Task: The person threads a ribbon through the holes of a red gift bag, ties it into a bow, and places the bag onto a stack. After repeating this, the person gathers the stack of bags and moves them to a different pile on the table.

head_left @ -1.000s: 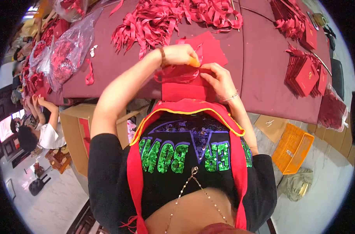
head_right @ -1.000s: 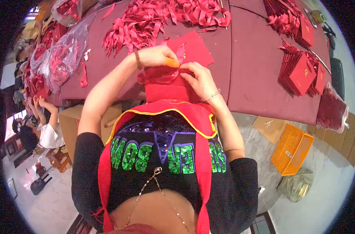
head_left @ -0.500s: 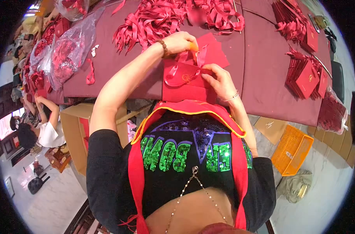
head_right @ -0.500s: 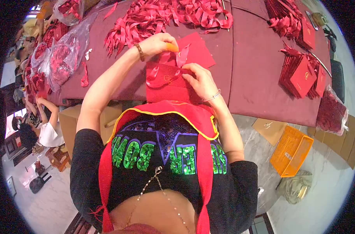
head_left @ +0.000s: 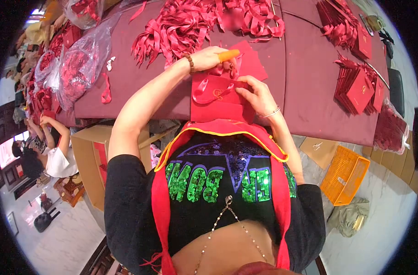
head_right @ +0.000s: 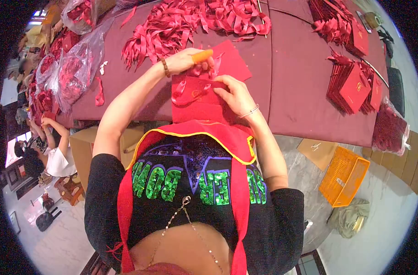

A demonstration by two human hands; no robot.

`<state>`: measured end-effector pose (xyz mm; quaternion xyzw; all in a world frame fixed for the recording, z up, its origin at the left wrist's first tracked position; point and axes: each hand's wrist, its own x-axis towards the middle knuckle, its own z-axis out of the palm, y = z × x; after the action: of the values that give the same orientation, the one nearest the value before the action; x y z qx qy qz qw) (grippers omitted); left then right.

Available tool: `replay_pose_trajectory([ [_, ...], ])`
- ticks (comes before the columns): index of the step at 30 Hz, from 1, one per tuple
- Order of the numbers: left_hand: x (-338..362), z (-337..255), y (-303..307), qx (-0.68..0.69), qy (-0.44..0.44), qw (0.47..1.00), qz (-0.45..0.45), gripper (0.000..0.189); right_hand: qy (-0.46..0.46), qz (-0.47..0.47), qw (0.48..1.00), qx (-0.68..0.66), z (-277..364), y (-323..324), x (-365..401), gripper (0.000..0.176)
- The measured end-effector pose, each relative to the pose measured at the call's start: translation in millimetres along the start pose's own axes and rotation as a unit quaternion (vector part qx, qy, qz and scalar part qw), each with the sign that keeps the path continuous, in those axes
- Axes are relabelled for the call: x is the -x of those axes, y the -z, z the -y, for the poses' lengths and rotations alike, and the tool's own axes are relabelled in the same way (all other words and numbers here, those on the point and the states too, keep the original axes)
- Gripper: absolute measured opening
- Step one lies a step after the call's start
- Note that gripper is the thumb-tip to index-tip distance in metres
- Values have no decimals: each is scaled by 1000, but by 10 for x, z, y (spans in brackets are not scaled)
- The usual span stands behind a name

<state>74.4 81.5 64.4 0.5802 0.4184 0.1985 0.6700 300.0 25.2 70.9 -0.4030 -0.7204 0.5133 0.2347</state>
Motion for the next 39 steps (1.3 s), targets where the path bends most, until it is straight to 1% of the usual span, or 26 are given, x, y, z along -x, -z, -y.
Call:
replay_pose_trajectory([
  [2, 38, -100, -111, -144, -20, 989, -30, 19, 5, -3, 1000, -10, 4, -5, 0, 26],
  [4, 77, -168, -165, -140, -21, 990, -29, 14, 12, -7, 1000, -21, 24, -8, 3, 27],
  [6, 79, -175, -177, -86, -6, 995, -45, 13, -42, 13, 999, -18, 53, -9, 26, 34],
  [8, 1, -83, -190, -110, -83, 977, -165, 16, -30, 17, 999, 3, 56, -11, 24, 36],
  [10, -75, -151, -155, 69, -35, 948, -308, 17, -17, 21, 999, 23, 47, -5, 28, 39],
  [11, -186, -91, -43, 234, -79, 903, -352, 15, 2, 16, 999, 35, 35, 7, 28, 38],
  [13, -222, -132, 10, 319, -70, 863, -386, 14, 22, 11, 998, 49, 49, 41, 35, 38],
  [16, -114, -272, 25, 218, -42, 898, -380, 13, -58, 36, 997, 23, 47, 65, 41, 39],
  [17, -26, -399, 0, 149, -17, 916, -373, 14, -47, 7, 998, -41, -69, 54, 49, 38],
  [19, 95, -372, 85, 175, -96, 903, -380, 25, -38, -47, 982, -181, -268, 68, 80, 34],
  [21, 276, -346, 82, 87, -118, 892, -428, 24, -39, -110, 917, -380, 55, 171, 121, 36],
  [22, 312, -232, 80, 102, -100, 902, -407, 21, -22, -104, 917, -384, 67, 273, 129, 41],
  [24, 444, -300, -203, 190, -28, 947, -257, 18, 31, -118, 862, -492, 19, 330, 73, 42],
  [25, 423, -355, -421, 193, 12, 951, -240, 21, 58, -122, 836, -531, 53, 345, 36, 42],
  [27, 297, -182, -840, 295, -59, 934, -190, 29, 53, -136, 822, -551, 259, 253, -19, 46],
  [28, 287, -313, -993, 416, 6, 888, -194, 34, 47, -138, 826, -545, 254, 261, -24, 47],
  [29, 382, -505, -1010, 523, 51, 850, 21, 40, 34, -41, 801, -597, 187, 306, -9, 44],
  [30, 352, -414, -1042, 519, -12, 854, 40, 46, -43, -130, 852, -506, 144, 257, 0, 42],
  [31, 290, -266, -1001, 554, -68, 828, 53, 41, 38, -80, 841, -533, 131, 255, -46, 44],
  [32, 235, -275, -970, 587, -122, 798, 65, 37, 42, -194, 852, -484, 176, 180, -112, 50],
  [33, 19, -333, -1094, 359, -156, 866, -310, 33, 45, -206, 845, -491, 257, 201, -66, 49],
  [34, 38, -400, -1018, 280, -90, 872, -391, 39, 40, -106, 788, -605, -50, 326, 14, 44],
  [35, 18, -286, -907, 245, -120, 886, -376, 39, 35, -1, 710, -703, -49, 431, 44, 42],
  [36, -25, -189, -823, 209, -150, 896, -362, 40, -87, -114, 740, -657, -21, 491, 171, 41],
  [37, 25, -368, -874, 245, -133, 888, -365, 42, -82, -115, 741, -657, 13, 505, 191, 41],
  [39, 11, -243, -841, 165, -131, 912, -353, 43, -87, -175, 869, -455, 27, 507, 215, 39],
])
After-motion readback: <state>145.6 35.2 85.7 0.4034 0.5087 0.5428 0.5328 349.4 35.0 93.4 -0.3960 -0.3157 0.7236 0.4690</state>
